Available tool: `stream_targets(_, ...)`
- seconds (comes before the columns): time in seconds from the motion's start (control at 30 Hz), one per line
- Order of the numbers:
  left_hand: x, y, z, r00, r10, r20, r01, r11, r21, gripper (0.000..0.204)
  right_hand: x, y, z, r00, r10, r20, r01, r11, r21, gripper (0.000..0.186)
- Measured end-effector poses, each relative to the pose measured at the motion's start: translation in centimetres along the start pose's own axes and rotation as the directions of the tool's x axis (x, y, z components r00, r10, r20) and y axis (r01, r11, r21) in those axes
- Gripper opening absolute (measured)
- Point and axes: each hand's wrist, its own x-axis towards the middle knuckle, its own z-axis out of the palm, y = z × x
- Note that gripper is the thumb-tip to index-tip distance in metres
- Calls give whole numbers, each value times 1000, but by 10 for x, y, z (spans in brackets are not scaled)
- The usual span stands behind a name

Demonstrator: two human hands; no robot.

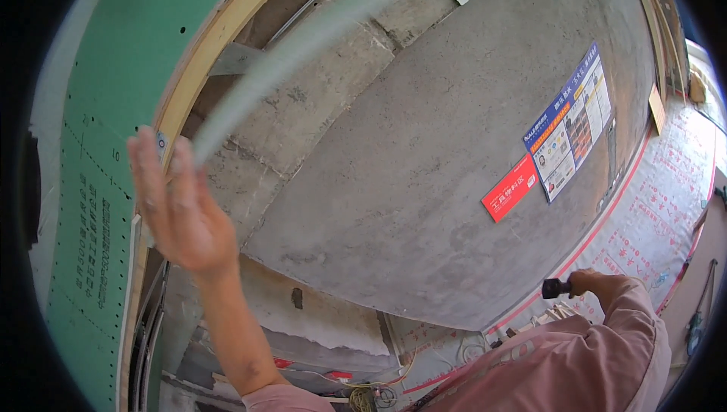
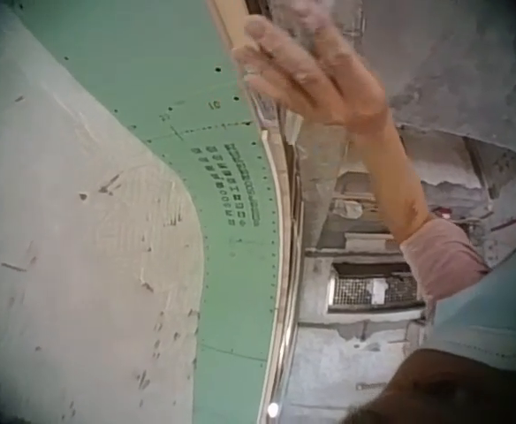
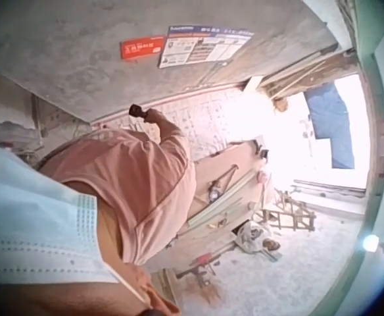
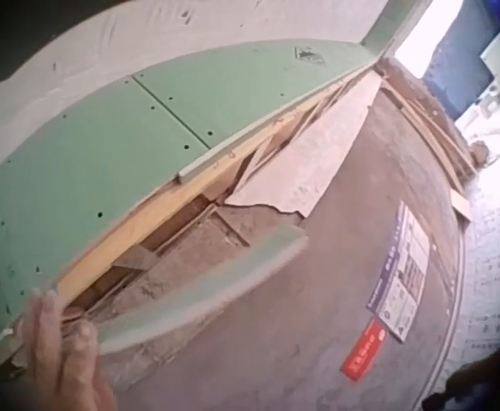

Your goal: Measure, cut, apply adhesive to, and nail trim pieces to the edges of wall panels using hand tools and a pneumatic nail gun.

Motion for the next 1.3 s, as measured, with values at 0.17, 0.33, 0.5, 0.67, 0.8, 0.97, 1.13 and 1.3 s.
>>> stream_targets(0.17, -57, 70, -15, 989, -43, 139, 62, 989, -133, 28, -36, -93, -125, 960, 92, -266, 36, 896, 442, 34)
stream_targets(0.33, -111, 124, -7, 964, -129, 232, 179, 961, -212, 25, -143, -172, -258, 656, -137, -742, 732, 358, 580, 23)
stream_targets(0.5, -153, 156, -12, 910, -182, 373, 275, 937, -214, 25, -174, -227, -299, 333, -241, -912, 842, -360, 402, 21)
stream_targets(0.67, -178, 179, -15, 879, -227, 419, 346, 908, -235, 26, -193, -251, -287, 330, -75, -941, 848, -414, 331, 35)
stream_targets(0.8, -184, 187, -22, 859, -240, 453, 350, 920, -176, 27, -181, -254, -272, 453, -22, -891, 827, -364, 430, 29)
stream_targets(0.97, -199, 260, -68, 811, -430, 396, 571, 726, -382, 31, -160, -255, -264, 541, 80, -837, 780, -420, 464, 28)
stream_targets(1.13, -215, 372, -90, -295, -62, 954, 106, -994, -32, 70, -131, -240, -238, 595, 49, -802, 769, -327, 550, 33)
stream_targets(1.3, -245, 373, -85, -439, -138, 888, -293, -912, -287, 67, -104, -220, -212, 718, -123, -685, 657, -207, 725, 50)
